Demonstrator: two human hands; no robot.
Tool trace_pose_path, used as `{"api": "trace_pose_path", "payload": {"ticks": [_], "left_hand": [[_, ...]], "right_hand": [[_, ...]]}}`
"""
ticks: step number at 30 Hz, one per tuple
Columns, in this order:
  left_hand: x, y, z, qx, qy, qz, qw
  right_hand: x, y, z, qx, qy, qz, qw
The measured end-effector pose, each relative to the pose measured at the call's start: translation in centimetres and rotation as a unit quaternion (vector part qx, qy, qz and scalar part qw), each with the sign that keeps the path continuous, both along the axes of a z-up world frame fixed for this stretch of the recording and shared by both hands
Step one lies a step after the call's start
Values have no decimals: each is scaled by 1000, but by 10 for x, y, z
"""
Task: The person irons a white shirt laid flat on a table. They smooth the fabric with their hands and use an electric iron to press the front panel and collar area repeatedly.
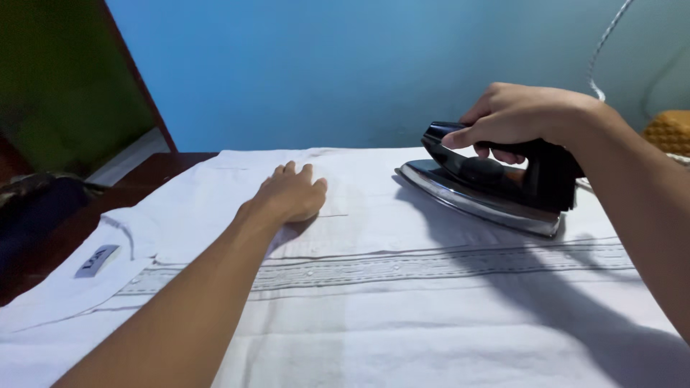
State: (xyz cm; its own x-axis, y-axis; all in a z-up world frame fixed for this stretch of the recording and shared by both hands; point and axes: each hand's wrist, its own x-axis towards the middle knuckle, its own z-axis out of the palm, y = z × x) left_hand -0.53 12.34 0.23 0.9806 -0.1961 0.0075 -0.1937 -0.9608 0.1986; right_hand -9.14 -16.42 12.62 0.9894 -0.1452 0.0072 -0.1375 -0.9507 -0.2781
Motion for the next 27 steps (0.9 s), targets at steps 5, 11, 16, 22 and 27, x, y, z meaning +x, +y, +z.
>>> {"api": "trace_pose_path", "payload": {"ticks": [5, 11, 16, 22, 27], "left_hand": [[-10, 10, -7, -12, -25, 16, 999], [-16, 8, -1, -17, -19, 15, 1000], [-16, 10, -1, -30, -25, 13, 999], [-16, 9, -2, -37, -26, 18, 999], [-17, 11, -1, -46, -30, 19, 998]], "right_hand": [[33, 18, -8, -27, 18, 42, 999], [74, 24, -27, 65, -13, 27, 997], [98, 30, -46, -58, -136, 33, 988], [72, 33, -36, 4, -57, 70, 996], [54, 47, -25, 13, -31, 99, 995]]}}
